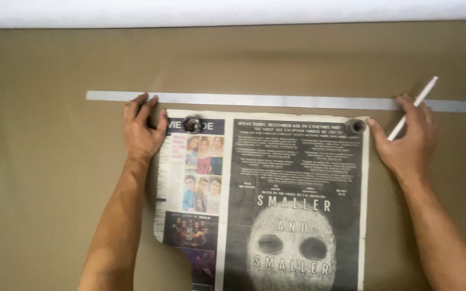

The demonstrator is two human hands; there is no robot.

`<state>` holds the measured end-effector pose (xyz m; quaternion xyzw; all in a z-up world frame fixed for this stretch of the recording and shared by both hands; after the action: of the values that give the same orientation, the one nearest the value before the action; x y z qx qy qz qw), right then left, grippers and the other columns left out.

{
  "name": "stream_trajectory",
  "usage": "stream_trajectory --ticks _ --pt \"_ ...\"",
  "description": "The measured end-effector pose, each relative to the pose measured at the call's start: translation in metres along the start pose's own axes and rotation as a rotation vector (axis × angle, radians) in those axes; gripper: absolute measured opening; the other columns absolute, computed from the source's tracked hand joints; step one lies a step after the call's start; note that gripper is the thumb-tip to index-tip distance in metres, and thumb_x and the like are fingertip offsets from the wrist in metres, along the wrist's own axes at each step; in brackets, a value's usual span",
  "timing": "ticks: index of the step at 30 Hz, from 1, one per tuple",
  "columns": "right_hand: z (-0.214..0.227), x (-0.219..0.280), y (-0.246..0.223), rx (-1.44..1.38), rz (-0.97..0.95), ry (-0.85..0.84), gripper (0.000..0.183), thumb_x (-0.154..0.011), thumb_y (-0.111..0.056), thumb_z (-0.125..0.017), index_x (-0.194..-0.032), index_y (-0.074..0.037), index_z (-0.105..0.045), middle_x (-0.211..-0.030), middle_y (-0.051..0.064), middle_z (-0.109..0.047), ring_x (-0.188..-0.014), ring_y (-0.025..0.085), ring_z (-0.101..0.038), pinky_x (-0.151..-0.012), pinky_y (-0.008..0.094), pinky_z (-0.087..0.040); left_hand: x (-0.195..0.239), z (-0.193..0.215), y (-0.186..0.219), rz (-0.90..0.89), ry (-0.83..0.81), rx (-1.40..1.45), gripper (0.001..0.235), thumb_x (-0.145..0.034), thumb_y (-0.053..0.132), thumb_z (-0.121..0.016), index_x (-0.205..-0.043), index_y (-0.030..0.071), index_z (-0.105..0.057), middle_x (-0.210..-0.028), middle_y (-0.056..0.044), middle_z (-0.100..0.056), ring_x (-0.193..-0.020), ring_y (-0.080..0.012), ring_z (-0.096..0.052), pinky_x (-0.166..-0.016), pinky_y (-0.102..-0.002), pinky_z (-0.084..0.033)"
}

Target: The person aligns a newspaper template on a large sheet of brown material, marks the outline with a white pencil, and then uses scissors to cut the material along the marked lines. The person removes the template and scrap pieces after cutting.

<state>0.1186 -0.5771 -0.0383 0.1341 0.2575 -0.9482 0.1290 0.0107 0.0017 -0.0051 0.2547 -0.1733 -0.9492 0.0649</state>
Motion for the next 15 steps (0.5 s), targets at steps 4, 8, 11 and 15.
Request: stream_trajectory --ticks 4,8,11,15 --pt "0.0 -0.003 -0.008 0.024 -0.006 0.004 0.066 -0.094 -0.036 -0.086 -0.146 -0.005 -0.059 -0.154 0.017 -0.059 -0.147 0.039 -0.047 -0.121 0.061 -0.033 0.001 -0.002 -0.005 0.0 -0.015 -0.042 0.036 -0.093 0.02 -0.078 -0.127 0.007 -0.075 -0.137 -0.014 -0.063 -0.127 -0.0349 -0.057 -0.107 -0.044 -0.051" --pt "0.003 -0.005 -0.013 0.007 -0.019 0.008 0.067 -0.094 -0.036 -0.087 -0.146 -0.006 -0.058 -0.154 0.017 -0.059 -0.149 0.038 -0.045 -0.121 0.061 -0.033 0.002 -0.001 -0.007 -0.01 -0.019 -0.055 0.036 -0.094 0.02 -0.078 -0.128 0.007 -0.075 -0.139 -0.013 -0.063 -0.129 -0.0339 -0.057 -0.109 -0.044 -0.052" --pt "0.005 -0.003 -0.013 -0.023 -0.023 0.026 0.071 -0.094 -0.038 -0.086 -0.15 -0.005 -0.056 -0.153 0.016 -0.059 -0.15 0.036 -0.042 -0.123 0.059 -0.034 0.002 -0.004 -0.007 0.005 -0.029 -0.044 0.036 -0.095 0.021 -0.077 -0.129 0.008 -0.075 -0.14 -0.013 -0.063 -0.129 -0.0332 -0.057 -0.108 -0.044 -0.052" --pt "0.012 -0.014 -0.019 -0.231 -0.083 0.117 0.063 -0.095 -0.035 -0.081 -0.142 -0.003 -0.055 -0.143 0.019 -0.062 -0.136 0.033 -0.054 -0.111 0.053 -0.044 0.006 -0.001 -0.009 0.052 -0.078 -0.064 0.036 -0.095 0.023 -0.076 -0.127 0.006 -0.073 -0.136 -0.016 -0.061 -0.128 -0.0342 -0.056 -0.103 -0.044 -0.051"
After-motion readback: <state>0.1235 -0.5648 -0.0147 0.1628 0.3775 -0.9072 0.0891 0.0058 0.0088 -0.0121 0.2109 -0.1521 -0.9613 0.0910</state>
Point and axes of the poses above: each hand's wrist, its own x-axis away from the middle knuckle, its own z-axis out of the back of the hand, y = z × x, the point moved 1 cm from there along -x, towards the middle knuckle
